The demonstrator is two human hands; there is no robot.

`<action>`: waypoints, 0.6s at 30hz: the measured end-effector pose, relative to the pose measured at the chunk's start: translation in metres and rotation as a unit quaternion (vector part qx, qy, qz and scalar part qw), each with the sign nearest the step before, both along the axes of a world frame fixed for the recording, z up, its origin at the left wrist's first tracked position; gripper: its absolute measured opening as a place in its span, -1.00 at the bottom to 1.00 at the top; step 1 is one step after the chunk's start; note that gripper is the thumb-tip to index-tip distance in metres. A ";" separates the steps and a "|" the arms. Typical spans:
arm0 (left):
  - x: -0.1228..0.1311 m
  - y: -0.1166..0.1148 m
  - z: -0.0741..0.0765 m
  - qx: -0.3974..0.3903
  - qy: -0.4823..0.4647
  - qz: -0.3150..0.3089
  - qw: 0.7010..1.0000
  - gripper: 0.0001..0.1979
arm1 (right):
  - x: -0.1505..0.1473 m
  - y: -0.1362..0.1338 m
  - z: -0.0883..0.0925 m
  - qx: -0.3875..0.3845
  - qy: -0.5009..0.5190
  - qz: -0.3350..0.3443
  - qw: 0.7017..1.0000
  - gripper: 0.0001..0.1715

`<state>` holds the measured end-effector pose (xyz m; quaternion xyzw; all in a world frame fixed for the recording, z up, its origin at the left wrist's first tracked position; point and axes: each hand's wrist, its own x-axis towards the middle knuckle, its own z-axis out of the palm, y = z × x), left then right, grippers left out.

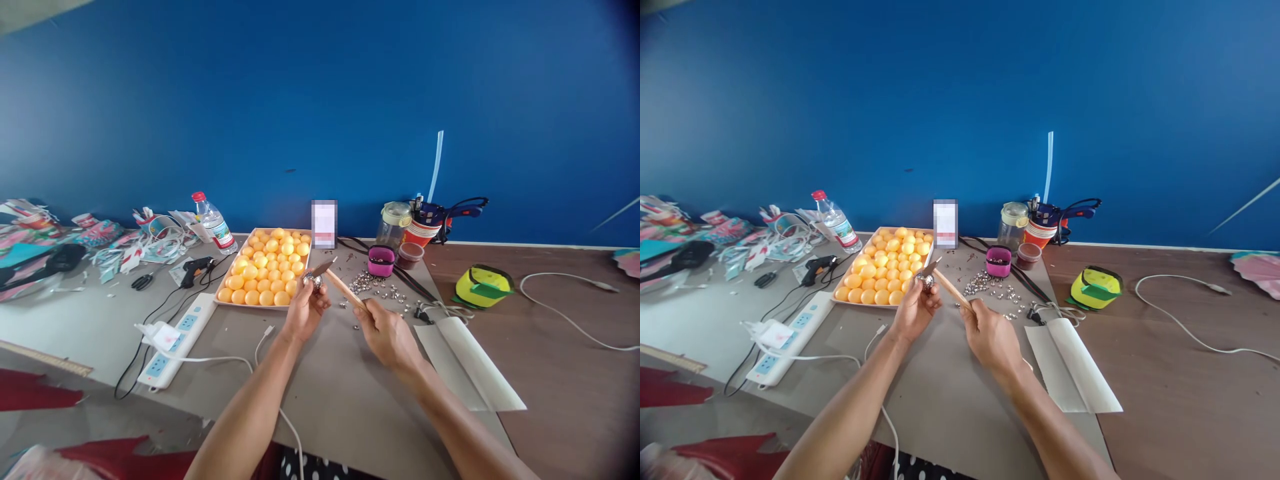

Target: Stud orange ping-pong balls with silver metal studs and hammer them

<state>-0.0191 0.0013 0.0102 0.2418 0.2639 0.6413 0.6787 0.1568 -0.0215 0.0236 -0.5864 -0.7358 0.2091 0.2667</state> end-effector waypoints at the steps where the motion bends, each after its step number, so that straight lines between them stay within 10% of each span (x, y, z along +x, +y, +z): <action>1: 0.000 0.000 0.000 0.003 0.011 0.008 1.000 -0.81 | 0.000 0.000 0.000 -0.005 -0.008 0.004 1.000 -0.70; 18: 0.000 -0.003 0.006 0.028 0.001 -0.026 0.999 -0.62 | 0.005 0.006 -0.002 -0.018 0.103 -0.017 0.994 -0.61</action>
